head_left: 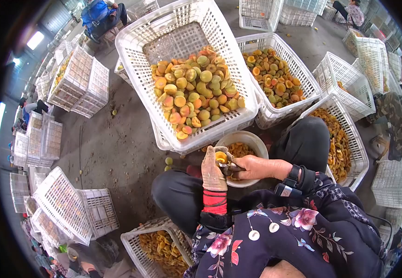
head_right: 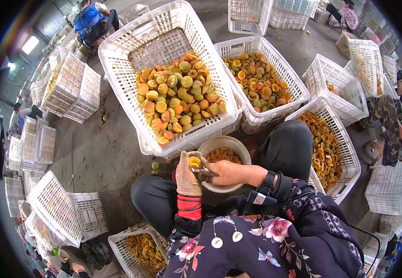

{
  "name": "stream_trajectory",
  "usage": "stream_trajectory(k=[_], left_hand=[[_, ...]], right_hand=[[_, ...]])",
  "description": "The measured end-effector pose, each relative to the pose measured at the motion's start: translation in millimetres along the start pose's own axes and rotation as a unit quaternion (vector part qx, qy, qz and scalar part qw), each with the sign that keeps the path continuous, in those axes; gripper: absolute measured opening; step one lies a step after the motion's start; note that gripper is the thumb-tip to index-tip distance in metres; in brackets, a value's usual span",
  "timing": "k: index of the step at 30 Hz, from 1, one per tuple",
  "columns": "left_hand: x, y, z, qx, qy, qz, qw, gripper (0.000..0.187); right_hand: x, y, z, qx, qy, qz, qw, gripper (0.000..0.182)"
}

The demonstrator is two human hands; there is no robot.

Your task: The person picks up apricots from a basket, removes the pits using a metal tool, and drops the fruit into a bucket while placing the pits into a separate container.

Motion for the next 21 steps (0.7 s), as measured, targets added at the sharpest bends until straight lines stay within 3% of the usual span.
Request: stream_trajectory(k=[1, 2, 6, 9, 11, 12, 13, 15, 17, 21], left_hand=[[-1, -2, 12, -0.032, 0.051, 0.007, 0.998, 0.048], [0, -3, 23, -0.065, 0.102, 0.015, 0.993, 0.048], [4, -5, 24, -0.065, 0.111, 0.024, 0.991, 0.048], [-13, -7, 25, -0.036, 0.132, -0.040, 0.990, 0.043], [-17, -4, 11, -0.008, 0.065, -0.082, 0.994, 0.042], [-18, -7, 18, -0.014, 0.068, -0.056, 0.996, 0.038], [-21, -9, 26, -0.012, 0.068, -0.052, 0.996, 0.038], [-22, -14, 29, 0.023, 0.021, -0.061, 0.998, 0.035], [-15, -20, 31, 0.041, -0.034, -0.002, 0.999, 0.036], [-9, -18, 36, 0.029, -0.004, 0.011, 1.000, 0.036]], right_hand=[[-6, 2, 17, -0.075, 0.118, -0.046, 0.989, 0.027], [-7, 3, 10, -0.053, 0.140, -0.042, 0.988, 0.027], [-7, 11, 14, -0.056, 0.181, -0.020, 0.982, 0.027], [-8, 22, 5, -0.045, 0.140, -0.029, 0.989, 0.025], [-17, 31, -9, 0.031, 0.271, -0.089, 0.958, 0.022], [-19, 34, -10, 0.078, 0.313, -0.088, 0.942, 0.021], [-19, 32, -8, 0.079, 0.314, -0.092, 0.941, 0.021], [-37, 35, 14, 0.017, 0.243, -0.223, 0.944, 0.024], [-44, 26, 32, -0.035, 0.219, -0.274, 0.936, 0.027], [-54, -3, 31, -0.062, 0.215, -0.275, 0.935, 0.022]])
Point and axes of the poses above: each hand's wrist, its own y-axis away from the middle knuckle, its own x-axis out of the palm, z = x × y, the point moved 10 cm from there along -y, towards the middle knuckle, and after that the axes turned 11 degrees about z, right-handed, at the moved point
